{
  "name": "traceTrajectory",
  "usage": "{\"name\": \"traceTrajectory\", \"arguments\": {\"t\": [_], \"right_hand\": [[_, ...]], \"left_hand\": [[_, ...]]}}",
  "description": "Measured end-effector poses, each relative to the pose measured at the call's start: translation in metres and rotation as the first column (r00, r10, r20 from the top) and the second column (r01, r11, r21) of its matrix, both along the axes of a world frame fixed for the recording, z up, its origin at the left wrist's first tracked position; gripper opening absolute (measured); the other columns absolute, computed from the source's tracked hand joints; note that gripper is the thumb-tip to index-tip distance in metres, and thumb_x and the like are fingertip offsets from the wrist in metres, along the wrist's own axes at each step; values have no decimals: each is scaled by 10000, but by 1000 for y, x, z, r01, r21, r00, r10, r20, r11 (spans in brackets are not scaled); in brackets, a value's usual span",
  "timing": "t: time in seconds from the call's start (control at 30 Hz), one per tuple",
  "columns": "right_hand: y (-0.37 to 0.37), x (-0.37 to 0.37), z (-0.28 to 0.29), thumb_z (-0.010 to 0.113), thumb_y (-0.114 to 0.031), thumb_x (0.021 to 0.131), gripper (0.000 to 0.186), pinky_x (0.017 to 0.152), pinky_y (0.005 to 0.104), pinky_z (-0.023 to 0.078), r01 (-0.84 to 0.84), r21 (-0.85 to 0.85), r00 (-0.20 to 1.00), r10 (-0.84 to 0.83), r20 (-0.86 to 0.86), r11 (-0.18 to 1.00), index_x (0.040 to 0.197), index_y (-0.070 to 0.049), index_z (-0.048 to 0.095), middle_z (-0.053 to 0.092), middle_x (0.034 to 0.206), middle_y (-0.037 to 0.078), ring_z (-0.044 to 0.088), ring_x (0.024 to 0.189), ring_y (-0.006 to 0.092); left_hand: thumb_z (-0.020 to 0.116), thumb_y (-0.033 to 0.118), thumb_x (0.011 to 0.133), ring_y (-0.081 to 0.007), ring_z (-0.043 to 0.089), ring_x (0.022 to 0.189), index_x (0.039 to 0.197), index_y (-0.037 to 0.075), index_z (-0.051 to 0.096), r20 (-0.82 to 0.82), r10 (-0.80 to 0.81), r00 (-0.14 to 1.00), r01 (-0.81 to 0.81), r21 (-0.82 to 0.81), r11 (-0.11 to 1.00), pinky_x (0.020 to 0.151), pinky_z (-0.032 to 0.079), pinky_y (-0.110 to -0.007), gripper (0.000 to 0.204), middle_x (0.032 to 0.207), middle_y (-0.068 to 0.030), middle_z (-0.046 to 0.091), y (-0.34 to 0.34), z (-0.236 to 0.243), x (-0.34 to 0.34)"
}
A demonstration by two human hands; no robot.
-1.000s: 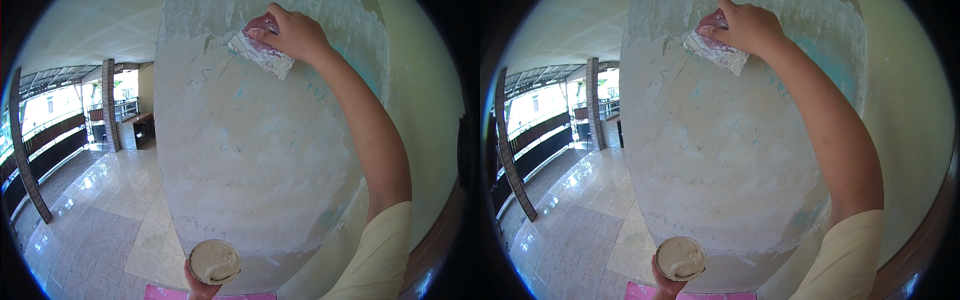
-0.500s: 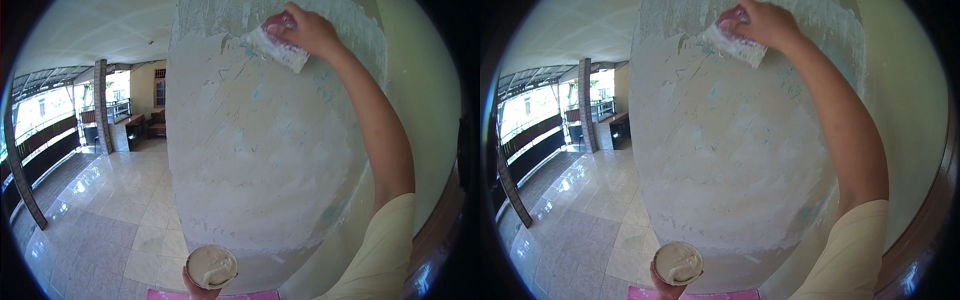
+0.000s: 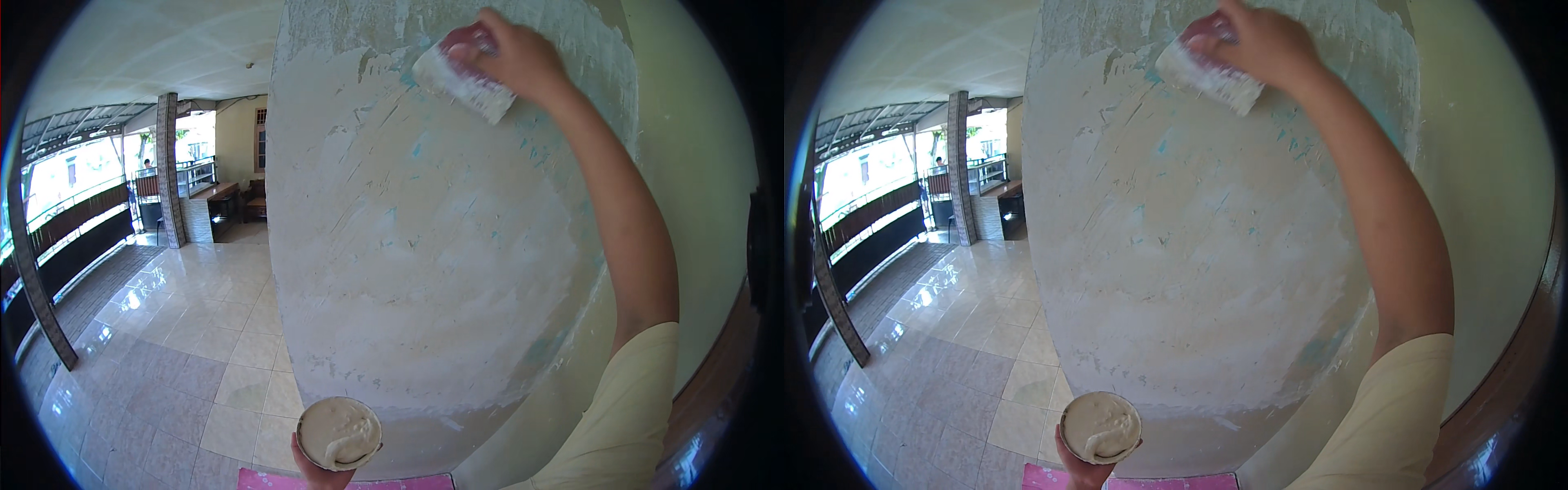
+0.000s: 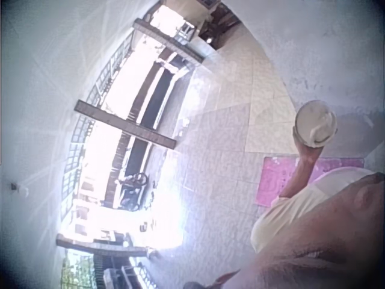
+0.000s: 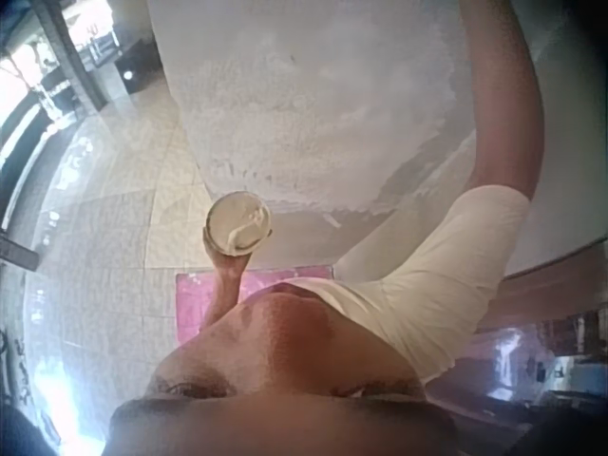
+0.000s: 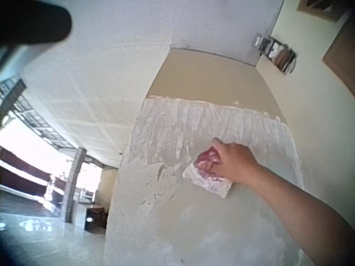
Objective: The person applies wall putty to a damaged wall using a scraper tool.
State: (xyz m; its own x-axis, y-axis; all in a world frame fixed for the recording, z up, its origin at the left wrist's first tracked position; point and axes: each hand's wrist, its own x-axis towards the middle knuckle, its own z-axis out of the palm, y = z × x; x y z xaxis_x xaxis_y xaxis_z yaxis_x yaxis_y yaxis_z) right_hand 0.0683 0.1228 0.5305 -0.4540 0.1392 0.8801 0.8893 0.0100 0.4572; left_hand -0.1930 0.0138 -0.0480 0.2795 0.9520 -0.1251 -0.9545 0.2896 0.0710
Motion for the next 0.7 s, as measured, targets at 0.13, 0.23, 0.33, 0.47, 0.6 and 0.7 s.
{"name": "traceTrajectory", "arguments": {"t": [0.13, 0.23, 0.33, 0.47, 0.6, 0.7], "right_hand": [[4, 14, 10, 564, -732, 871, 712, 829, 460, 536, 113, 3, 990, -113, -83, 994, 1236, -121, 566, 718, 1082, 158, 690, 998, 373], [-18, 46, 29, 639, -607, 871, 637, 825, 467, 538, 61, 147, 970, -23, -244, 987, 1195, -64, 564, 709, 1053, 196, 691, 994, 377], [-29, 48, 29, 712, -489, 873, 588, 828, 472, 540, 30, 187, 944, 33, -330, 982, 1163, -1, 557, 701, 1020, 231, 691, 995, 376], [-21, 17, 4, 698, -505, 886, 584, 829, 466, 540, -65, 14, 970, 67, -232, 998, 1157, -5, 565, 704, 1014, 221, 695, 981, 367], [6, 52, 13, 555, -741, 871, 746, 851, 452, 531, 78, -48, 975, -87, -205, 996, 1238, -92, 578, 714, 1093, 180, 685, 1020, 380], [15, 115, 35, 547, -749, 871, 782, 865, 436, 527, 81, 141, 921, -20, -389, 987, 1223, -52, 590, 713, 1086, 191, 686, 1020, 374]], "left_hand": [[445, 733, 851, -468, 298, 1414, 1494, 234, 407, -64, -8, 998, 23, 233, 972, 1049, 220, -836, 814, 1563, -131, 322, 10, -10, 10], [532, 690, 864, -429, 339, 1422, 1489, 226, 438, -63, 31, 998, -31, 15, 999, 1068, 266, -799, 784, 1553, -120, 391, 6, -5, 15], [534, 683, 867, -423, 347, 1419, 1483, 217, 446, -35, -19, 999, 19, 11, 1000, 1072, 268, -792, 777, 1550, -121, 397, 6, 0, 17], [440, 728, 856, -468, 303, 1409, 1489, 231, 412, -110, -15, 994, 44, 266, 963, 1043, 230, -838, 805, 1558, -136, 328, 15, -22, 21], [532, 682, 870, -421, 352, 1416, 1484, 212, 445, -106, 0, 994, 4, 46, 999, 1078, 273, -782, 778, 1547, -120, 403, 8, 1, 29], [519, 681, 879, -421, 350, 1418, 1485, 213, 442, -121, -30, 992, 37, 51, 998, 1084, 272, -776, 770, 1544, -123, 404, 3, 1, 26]]}}
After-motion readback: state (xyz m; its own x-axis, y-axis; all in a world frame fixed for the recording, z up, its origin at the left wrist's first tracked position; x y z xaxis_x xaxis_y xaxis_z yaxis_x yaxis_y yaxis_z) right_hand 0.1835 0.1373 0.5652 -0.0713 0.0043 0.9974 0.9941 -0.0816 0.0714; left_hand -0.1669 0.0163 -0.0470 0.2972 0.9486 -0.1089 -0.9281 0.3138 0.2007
